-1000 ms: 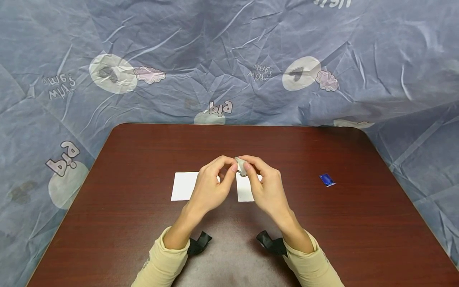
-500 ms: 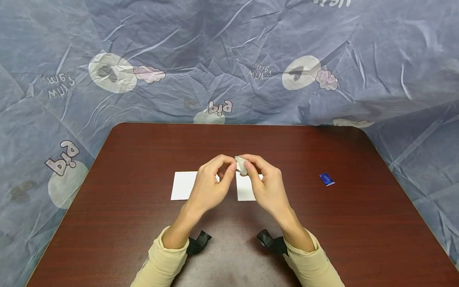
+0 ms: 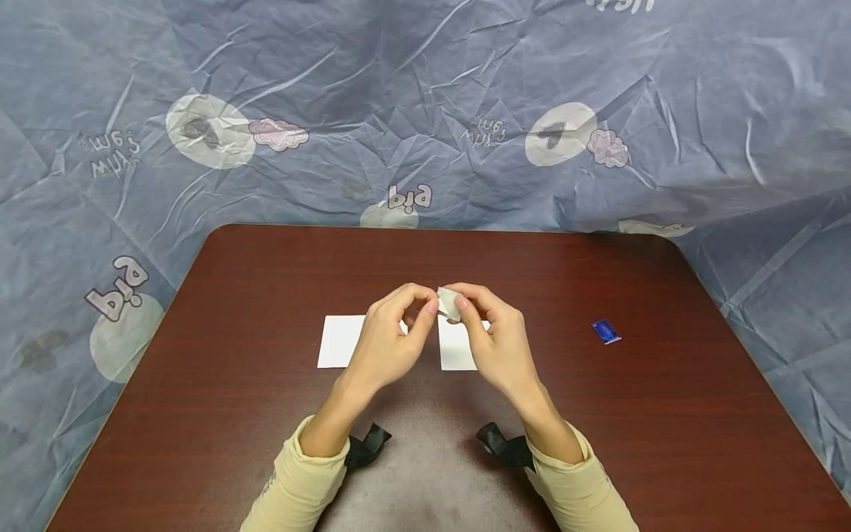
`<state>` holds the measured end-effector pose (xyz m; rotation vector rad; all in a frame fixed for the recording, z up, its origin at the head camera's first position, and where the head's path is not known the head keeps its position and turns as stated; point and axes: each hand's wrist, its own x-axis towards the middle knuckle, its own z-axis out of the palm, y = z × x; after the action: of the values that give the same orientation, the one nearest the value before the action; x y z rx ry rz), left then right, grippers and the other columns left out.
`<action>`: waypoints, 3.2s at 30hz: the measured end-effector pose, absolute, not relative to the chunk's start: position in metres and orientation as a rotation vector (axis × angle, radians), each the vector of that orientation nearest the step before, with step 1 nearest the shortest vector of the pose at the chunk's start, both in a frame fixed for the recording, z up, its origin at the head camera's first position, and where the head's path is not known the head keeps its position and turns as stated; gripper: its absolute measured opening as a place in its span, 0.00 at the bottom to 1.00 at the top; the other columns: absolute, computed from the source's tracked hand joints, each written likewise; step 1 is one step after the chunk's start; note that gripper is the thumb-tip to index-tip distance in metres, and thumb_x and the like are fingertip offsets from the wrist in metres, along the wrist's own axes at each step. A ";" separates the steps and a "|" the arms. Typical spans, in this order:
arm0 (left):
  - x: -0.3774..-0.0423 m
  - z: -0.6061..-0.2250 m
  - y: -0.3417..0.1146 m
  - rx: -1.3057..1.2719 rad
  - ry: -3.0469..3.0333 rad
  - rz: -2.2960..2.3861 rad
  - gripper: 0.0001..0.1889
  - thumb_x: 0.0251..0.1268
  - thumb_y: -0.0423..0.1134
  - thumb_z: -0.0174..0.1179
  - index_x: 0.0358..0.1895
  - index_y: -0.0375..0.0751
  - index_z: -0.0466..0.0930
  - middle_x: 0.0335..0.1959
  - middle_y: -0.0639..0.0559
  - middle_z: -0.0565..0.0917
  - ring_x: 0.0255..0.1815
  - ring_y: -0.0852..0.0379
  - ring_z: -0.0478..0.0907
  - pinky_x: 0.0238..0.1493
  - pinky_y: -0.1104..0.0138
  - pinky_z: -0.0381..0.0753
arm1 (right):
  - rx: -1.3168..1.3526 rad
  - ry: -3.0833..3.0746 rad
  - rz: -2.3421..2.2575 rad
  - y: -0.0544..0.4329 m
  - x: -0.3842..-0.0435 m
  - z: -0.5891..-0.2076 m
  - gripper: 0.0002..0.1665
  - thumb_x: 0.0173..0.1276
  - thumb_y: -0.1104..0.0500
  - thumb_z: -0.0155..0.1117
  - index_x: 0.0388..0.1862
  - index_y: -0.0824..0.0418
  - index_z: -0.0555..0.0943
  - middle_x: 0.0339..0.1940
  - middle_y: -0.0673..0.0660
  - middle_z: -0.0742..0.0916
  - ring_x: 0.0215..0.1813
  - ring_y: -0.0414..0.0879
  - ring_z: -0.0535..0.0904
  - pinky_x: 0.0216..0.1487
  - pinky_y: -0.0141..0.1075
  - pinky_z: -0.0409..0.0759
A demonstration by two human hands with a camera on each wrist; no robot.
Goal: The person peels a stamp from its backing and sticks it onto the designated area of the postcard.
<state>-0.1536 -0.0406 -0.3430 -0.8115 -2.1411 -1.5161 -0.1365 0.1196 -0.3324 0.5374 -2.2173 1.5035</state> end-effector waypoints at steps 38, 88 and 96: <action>-0.152 -0.342 -0.041 -0.813 -2.174 -1.480 0.05 0.67 0.34 0.55 0.34 0.39 0.79 0.26 0.56 0.79 0.25 0.61 0.73 0.27 0.67 0.74 | 0.455 -2.178 1.557 0.128 -0.141 -0.329 0.11 0.71 0.70 0.54 0.48 0.68 0.81 0.36 0.59 0.86 0.32 0.48 0.83 0.36 0.32 0.80; -0.179 -0.348 -0.077 -0.639 -2.062 -1.555 0.03 0.63 0.28 0.61 0.38 0.34 0.82 0.25 0.49 0.83 0.25 0.58 0.78 0.23 0.70 0.73 | 0.408 -2.098 1.691 0.137 -0.144 -0.330 0.12 0.72 0.70 0.52 0.49 0.73 0.79 0.39 0.65 0.84 0.35 0.47 0.82 0.40 0.41 0.82; -0.186 -0.346 -0.100 -0.529 -2.013 -1.542 0.04 0.63 0.27 0.61 0.39 0.32 0.82 0.25 0.47 0.83 0.25 0.58 0.79 0.23 0.73 0.71 | 0.406 -2.111 1.659 0.135 -0.144 -0.329 0.12 0.72 0.70 0.52 0.48 0.72 0.79 0.38 0.65 0.84 0.35 0.44 0.82 0.40 0.37 0.81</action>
<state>-0.1857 -0.0997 -0.3456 -0.5290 -2.0126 -1.5424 -0.1437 0.1349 -0.3291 0.4064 -2.1115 1.6589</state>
